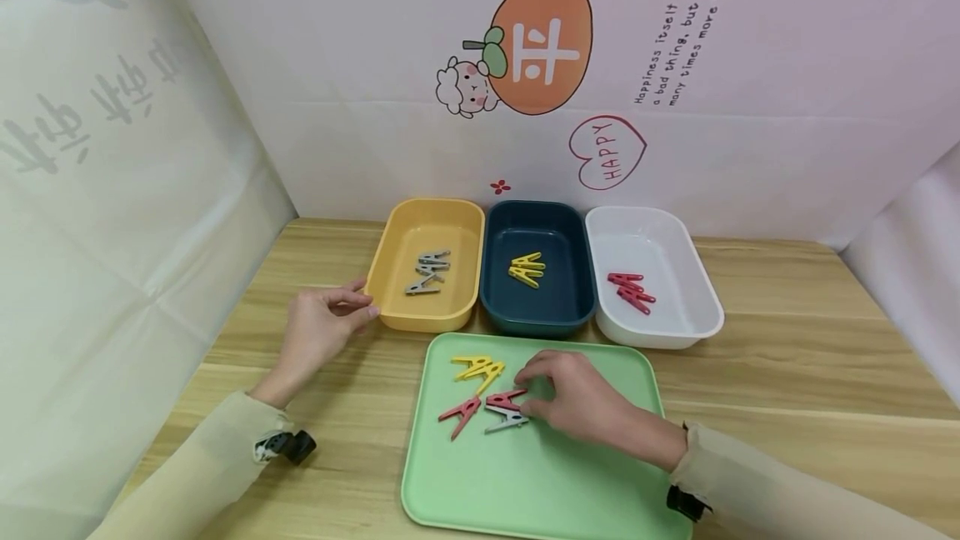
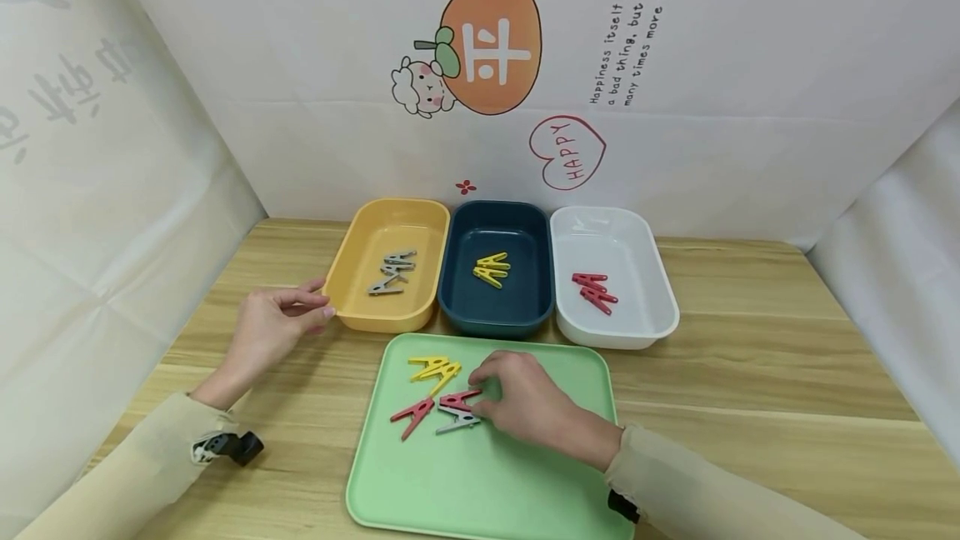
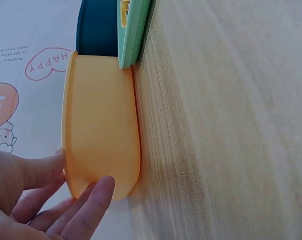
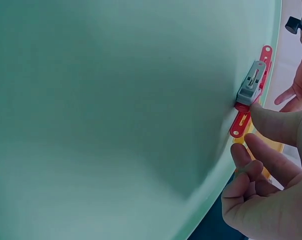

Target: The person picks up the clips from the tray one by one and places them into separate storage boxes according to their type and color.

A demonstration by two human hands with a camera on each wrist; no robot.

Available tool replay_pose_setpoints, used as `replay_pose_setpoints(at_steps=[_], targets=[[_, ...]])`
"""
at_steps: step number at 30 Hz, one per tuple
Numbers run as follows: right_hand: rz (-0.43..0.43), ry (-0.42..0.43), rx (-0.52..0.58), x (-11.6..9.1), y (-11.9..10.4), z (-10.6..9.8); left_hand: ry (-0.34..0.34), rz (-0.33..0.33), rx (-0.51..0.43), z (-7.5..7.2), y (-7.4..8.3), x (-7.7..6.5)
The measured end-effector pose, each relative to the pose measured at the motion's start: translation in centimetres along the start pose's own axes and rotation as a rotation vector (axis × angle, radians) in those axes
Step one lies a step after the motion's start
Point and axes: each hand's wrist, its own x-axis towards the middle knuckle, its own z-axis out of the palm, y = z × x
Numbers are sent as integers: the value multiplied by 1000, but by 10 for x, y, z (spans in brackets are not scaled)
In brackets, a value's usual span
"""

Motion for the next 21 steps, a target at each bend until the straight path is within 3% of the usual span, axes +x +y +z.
replay_pose_setpoints(at_steps=[12,21], targets=[[33,-10,7,-3,4,-2,-6,7,-6,1,0,0],[-16,-2,57,0,5,1,-16,0,-19,1,1,-2]])
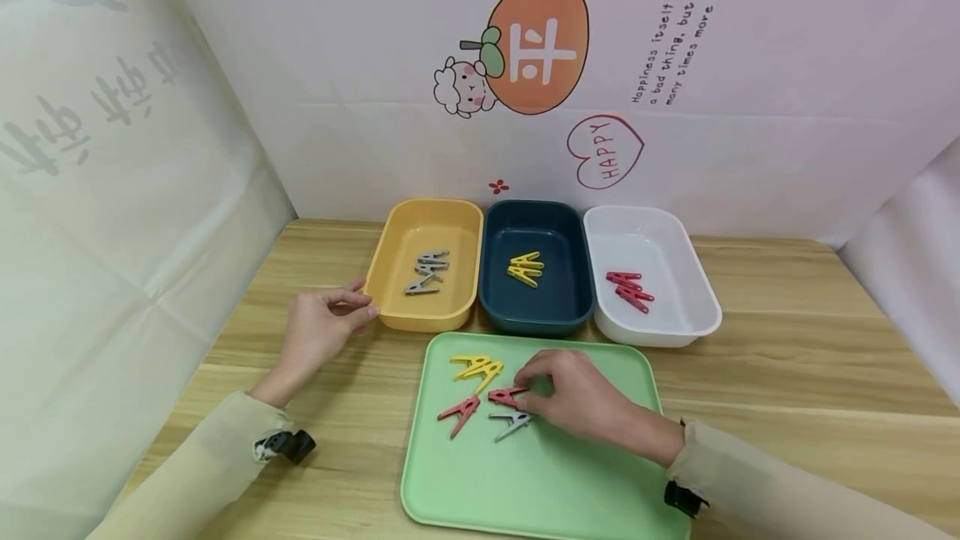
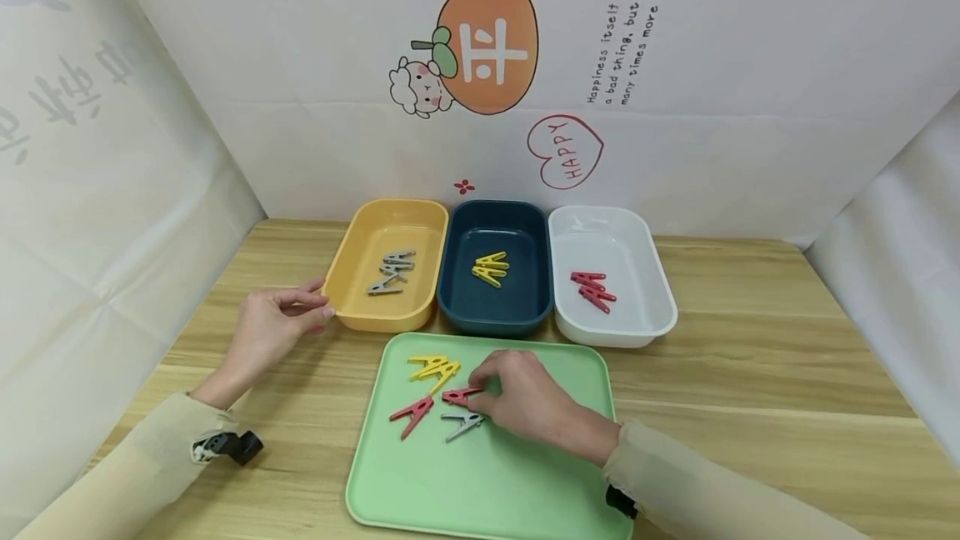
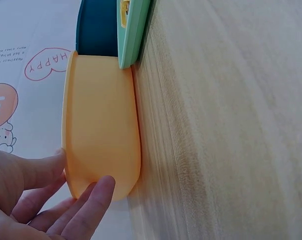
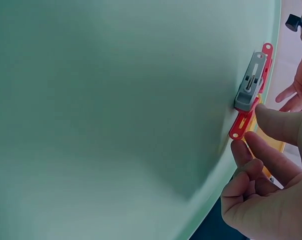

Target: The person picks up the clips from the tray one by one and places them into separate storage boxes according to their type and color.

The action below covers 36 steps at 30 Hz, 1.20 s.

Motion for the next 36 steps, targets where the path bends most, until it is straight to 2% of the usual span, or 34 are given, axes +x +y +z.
replay_pose_setpoints(at_steps=[5,10,22,32,36], targets=[[-7,-8,-11,3,-1,1,-5,-10,-1,0,0,0],[28,-3,-33,2,0,0,-9,-18,-7,1,1,0],[92,27,-76,-14,12,-14,-7,-14,-4,1,1,-1],[51,39,-78,-18,16,-18,-1,-21,-5,-1,2,-1],[101,42,-100,-21,16,-19,-1,-15,-3,-1,2,-1]])
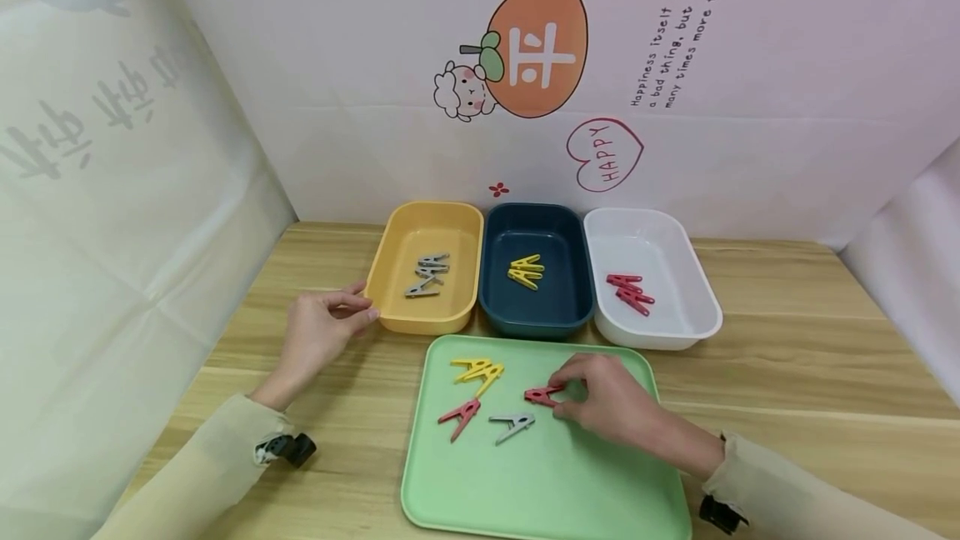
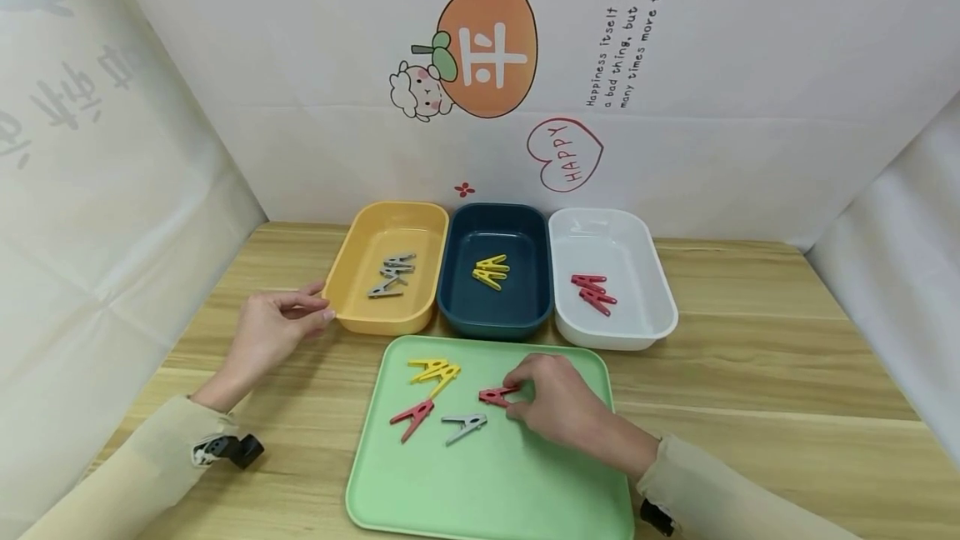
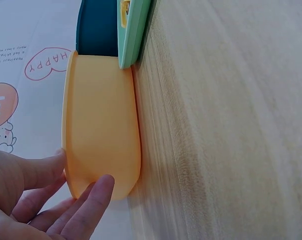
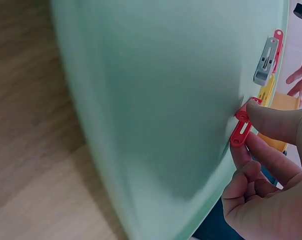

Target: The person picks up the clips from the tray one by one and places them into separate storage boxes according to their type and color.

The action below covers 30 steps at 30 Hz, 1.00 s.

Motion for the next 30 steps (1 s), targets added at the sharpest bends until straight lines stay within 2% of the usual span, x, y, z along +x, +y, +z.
replay_pose_setpoints(at_steps=[3,10,16,30], targets=[[39,5,-11,-3,3,-2,0,-1,-3,0,0,0],[50,29,-27,-12,11,-7,1,-8,-3,0,0,0],[99,23,-17,-16,13,-11,1,-12,-2,0,-1,0],[94,65,-42,-24,25,-13,5,-5,8,1,-1,1]])
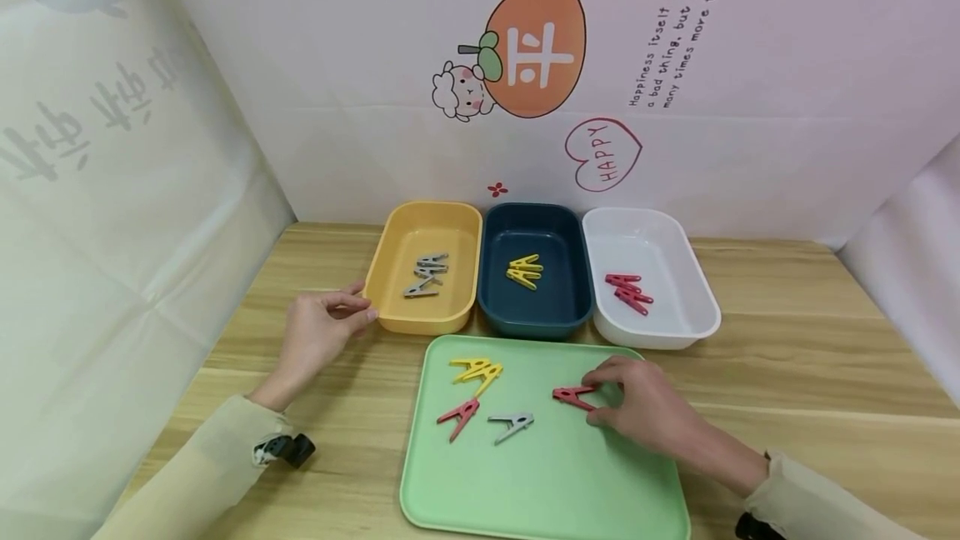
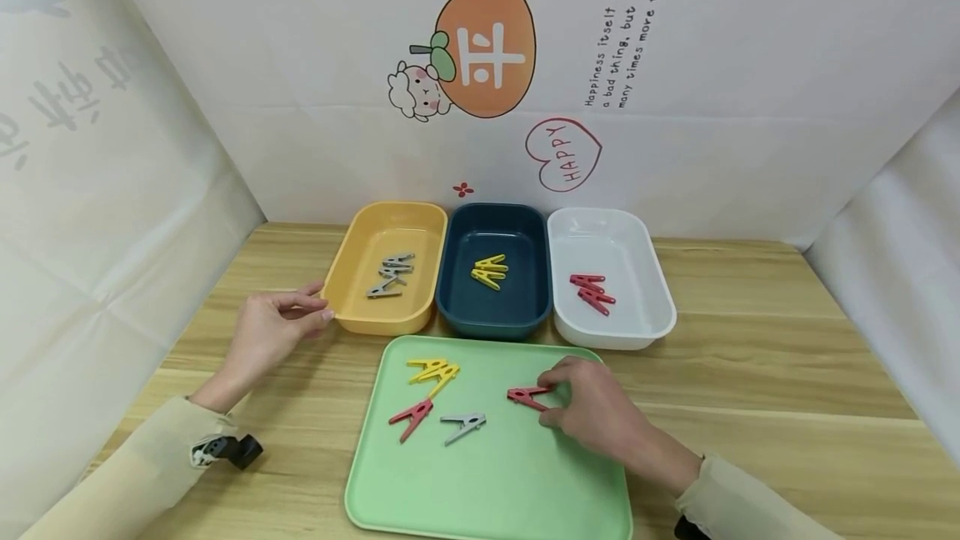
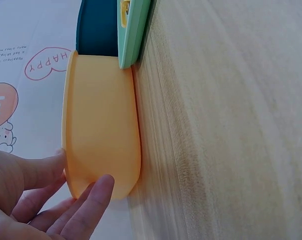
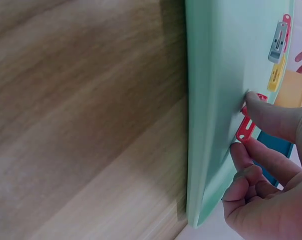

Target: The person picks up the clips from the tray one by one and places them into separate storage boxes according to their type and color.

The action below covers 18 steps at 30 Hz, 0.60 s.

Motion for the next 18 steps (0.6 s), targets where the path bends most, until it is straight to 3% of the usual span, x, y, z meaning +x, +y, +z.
replay_pose_setpoints(at_steps=[18], targets=[[21,-9,-1,-8,-1,-4,-9,-4,-8,-1,0,-1]])
